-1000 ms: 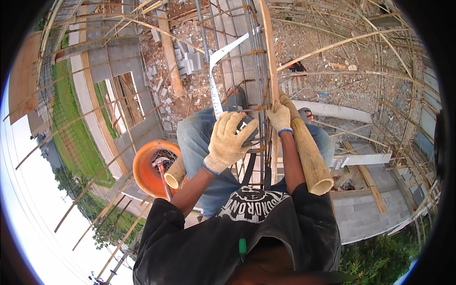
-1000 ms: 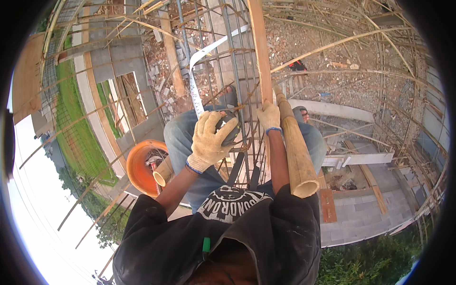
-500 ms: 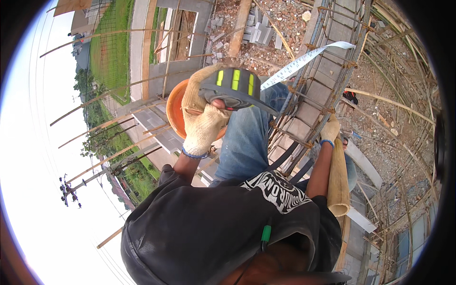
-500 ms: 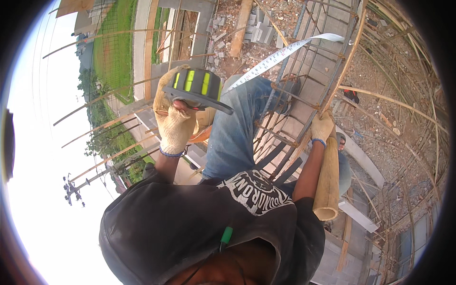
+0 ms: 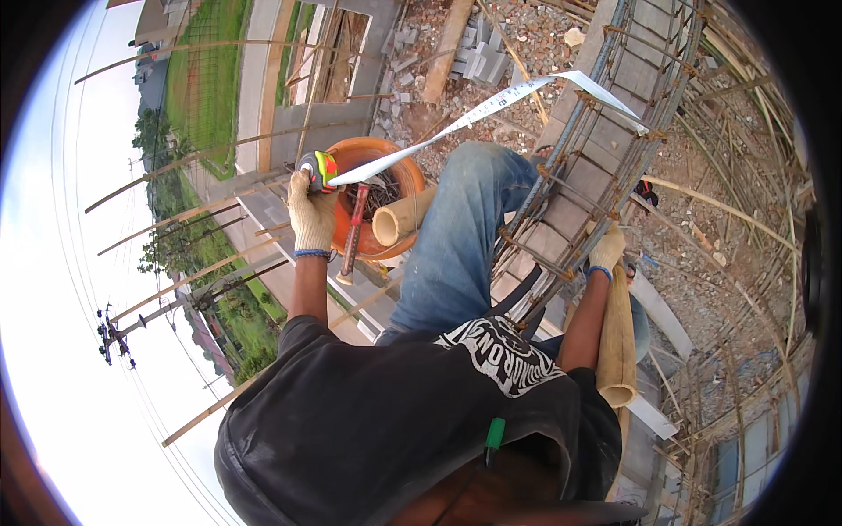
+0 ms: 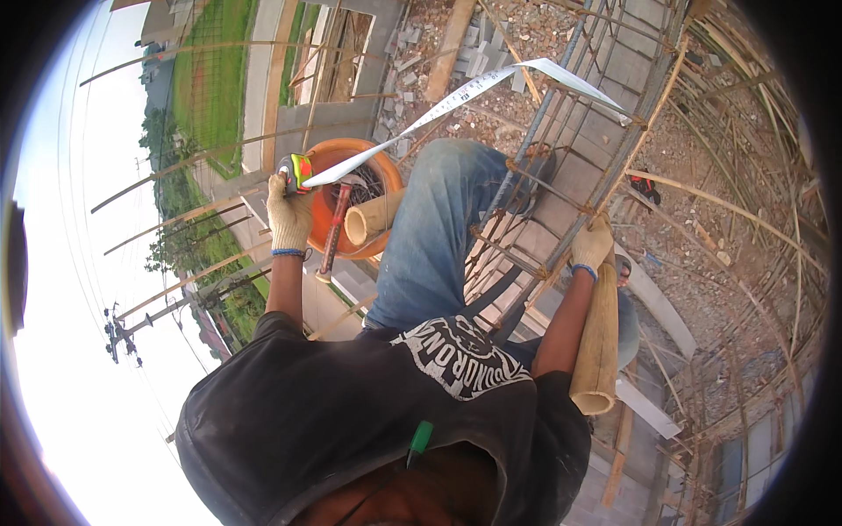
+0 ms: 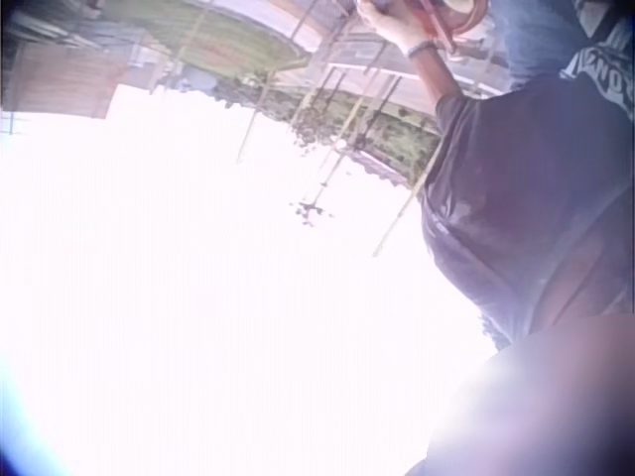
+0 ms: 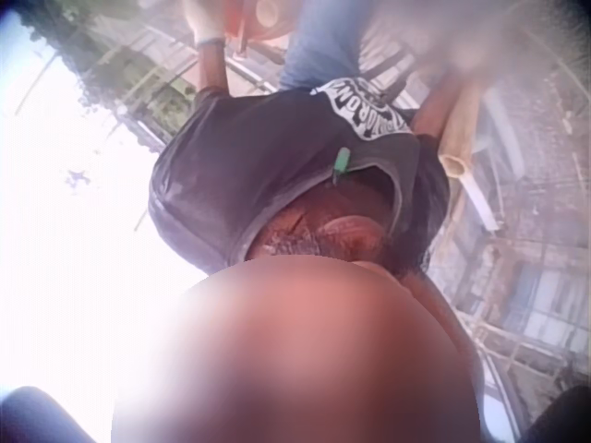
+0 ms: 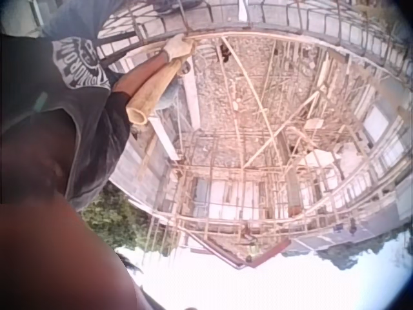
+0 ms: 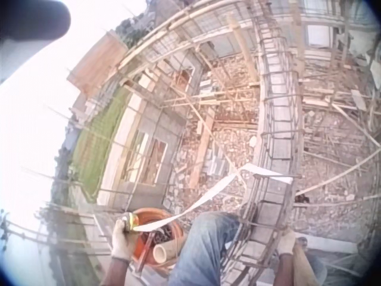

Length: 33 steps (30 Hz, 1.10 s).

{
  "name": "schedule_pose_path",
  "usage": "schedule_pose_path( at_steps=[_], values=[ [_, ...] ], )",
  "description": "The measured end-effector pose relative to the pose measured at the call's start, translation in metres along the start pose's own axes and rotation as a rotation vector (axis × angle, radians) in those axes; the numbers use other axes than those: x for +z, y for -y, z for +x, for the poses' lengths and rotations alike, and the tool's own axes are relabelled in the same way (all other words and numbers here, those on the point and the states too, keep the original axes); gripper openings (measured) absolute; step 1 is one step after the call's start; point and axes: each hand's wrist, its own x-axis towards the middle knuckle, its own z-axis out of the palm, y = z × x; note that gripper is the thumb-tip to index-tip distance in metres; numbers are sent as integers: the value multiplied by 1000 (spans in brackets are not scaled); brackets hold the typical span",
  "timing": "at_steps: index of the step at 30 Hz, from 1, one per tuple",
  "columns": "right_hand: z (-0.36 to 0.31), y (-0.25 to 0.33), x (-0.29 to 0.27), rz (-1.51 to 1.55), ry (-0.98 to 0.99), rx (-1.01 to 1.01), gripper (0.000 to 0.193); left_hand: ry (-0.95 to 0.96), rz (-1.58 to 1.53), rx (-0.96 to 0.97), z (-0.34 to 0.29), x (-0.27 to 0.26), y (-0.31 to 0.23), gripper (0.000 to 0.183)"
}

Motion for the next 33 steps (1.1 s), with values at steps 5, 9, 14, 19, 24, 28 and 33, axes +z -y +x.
schedule_pose_path(
  at_steps=[5, 9, 14, 19, 24, 28, 33],
  values=[
    [9, -18, -4, -29, -42, -20, 32, -146, 177, -4, -13, 22, 34, 43],
    [-1, -1, 1, -34, -43, -78, 30, -337, 272, 73, -36, 11, 57, 62],
    [-2, 0, -2, 19, -9, -50, 22, -222, 111, -318, -15, -18, 81, 36],
    [3, -9, -4, 53, 37, 20, 21, -161, 256, -405, 19, -1, 85, 36],
    [2, -8, -2, -71, 58, -39, 24, -145, 352, -499, 47, -18, 76, 39],
    [6, -13, -6, 11, 54, 31, 27, -72, 569, -602, 40, 2, 65, 37],
    [-3, -5, -5, -74, 12, -87, 29, 65, 1221, -699, 43, 5, 44, 48]
  ],
)
